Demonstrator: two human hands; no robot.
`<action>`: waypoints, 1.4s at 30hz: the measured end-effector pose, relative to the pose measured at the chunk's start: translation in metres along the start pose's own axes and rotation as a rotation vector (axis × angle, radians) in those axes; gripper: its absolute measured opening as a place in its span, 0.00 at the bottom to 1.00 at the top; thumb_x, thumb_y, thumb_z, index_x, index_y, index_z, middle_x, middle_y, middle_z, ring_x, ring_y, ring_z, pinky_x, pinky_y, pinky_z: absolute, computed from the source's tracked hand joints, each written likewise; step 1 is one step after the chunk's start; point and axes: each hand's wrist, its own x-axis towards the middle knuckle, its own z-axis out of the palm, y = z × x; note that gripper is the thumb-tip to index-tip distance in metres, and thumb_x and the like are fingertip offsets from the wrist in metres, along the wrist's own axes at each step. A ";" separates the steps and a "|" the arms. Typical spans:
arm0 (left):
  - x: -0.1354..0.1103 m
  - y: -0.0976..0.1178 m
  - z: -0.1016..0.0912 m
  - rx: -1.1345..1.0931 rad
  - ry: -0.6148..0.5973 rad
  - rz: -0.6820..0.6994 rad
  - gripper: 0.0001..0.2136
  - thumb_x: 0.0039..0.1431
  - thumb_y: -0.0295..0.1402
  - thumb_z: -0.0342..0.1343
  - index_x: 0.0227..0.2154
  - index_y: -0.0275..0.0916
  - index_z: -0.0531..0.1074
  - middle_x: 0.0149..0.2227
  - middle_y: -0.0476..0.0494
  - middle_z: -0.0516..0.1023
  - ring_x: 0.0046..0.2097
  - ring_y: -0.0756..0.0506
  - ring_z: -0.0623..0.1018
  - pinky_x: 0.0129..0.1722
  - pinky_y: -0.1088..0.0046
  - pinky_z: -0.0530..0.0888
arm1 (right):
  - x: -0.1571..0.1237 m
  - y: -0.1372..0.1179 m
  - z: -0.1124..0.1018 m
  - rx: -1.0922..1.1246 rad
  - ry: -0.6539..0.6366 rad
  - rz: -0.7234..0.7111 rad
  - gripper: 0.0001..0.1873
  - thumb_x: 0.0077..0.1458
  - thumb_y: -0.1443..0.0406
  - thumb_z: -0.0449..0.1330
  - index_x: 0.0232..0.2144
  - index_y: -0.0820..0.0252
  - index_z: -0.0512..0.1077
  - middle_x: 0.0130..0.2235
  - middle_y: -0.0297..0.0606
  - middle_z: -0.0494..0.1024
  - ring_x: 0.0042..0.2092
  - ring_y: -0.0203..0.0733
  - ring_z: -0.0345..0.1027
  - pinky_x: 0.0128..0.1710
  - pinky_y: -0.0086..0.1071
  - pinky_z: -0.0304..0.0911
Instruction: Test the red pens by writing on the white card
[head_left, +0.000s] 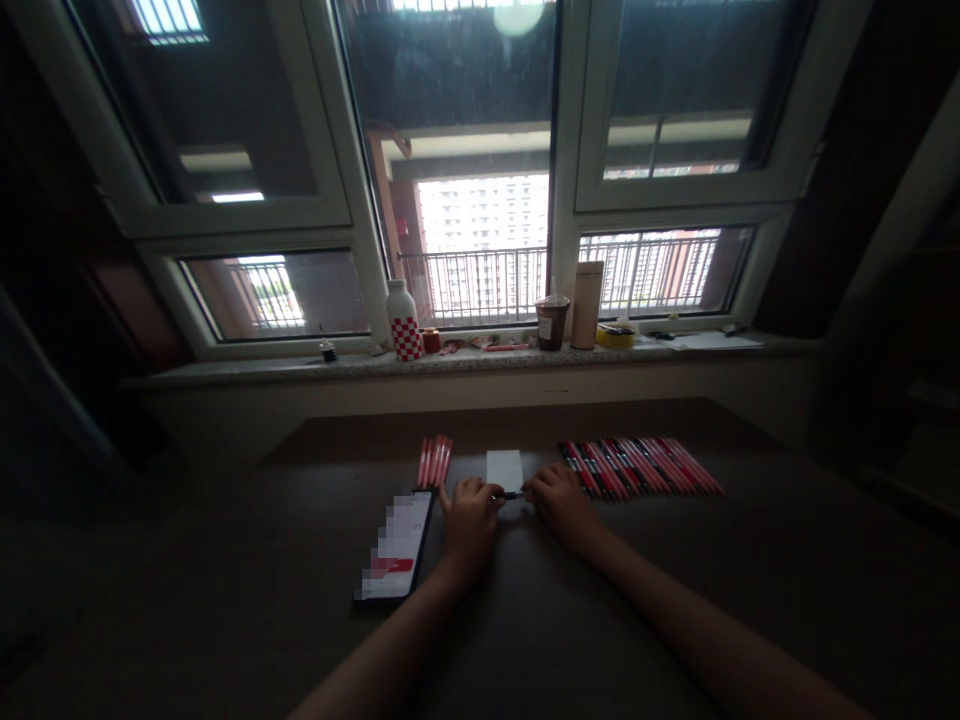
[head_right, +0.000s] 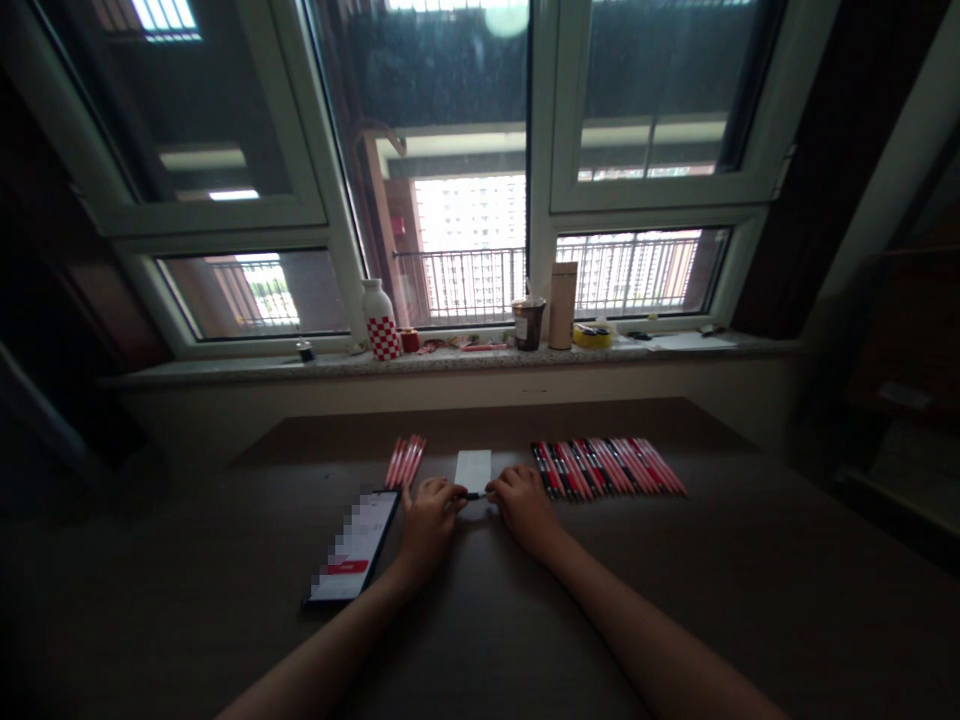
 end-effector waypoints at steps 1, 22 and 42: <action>0.000 0.000 -0.001 0.005 0.001 -0.003 0.08 0.59 0.32 0.52 0.38 0.46 0.75 0.41 0.47 0.76 0.50 0.43 0.70 0.61 0.48 0.46 | 0.000 0.000 0.000 -0.003 0.003 0.001 0.08 0.60 0.66 0.56 0.40 0.56 0.74 0.40 0.40 0.74 0.47 0.47 0.61 0.47 0.39 0.53; 0.002 -0.001 -0.001 0.011 0.011 -0.035 0.12 0.60 0.29 0.45 0.28 0.41 0.74 0.35 0.48 0.74 0.43 0.46 0.72 0.61 0.50 0.48 | 0.000 0.006 -0.002 0.078 0.042 0.001 0.07 0.58 0.64 0.59 0.37 0.55 0.77 0.35 0.36 0.79 0.47 0.46 0.62 0.48 0.38 0.54; 0.000 0.001 0.004 0.069 0.033 -0.021 0.12 0.63 0.31 0.45 0.40 0.43 0.74 0.51 0.40 0.71 0.56 0.41 0.67 0.61 0.44 0.47 | -0.001 0.007 -0.003 0.075 0.082 0.028 0.07 0.57 0.64 0.59 0.37 0.53 0.77 0.37 0.35 0.79 0.48 0.48 0.61 0.50 0.41 0.51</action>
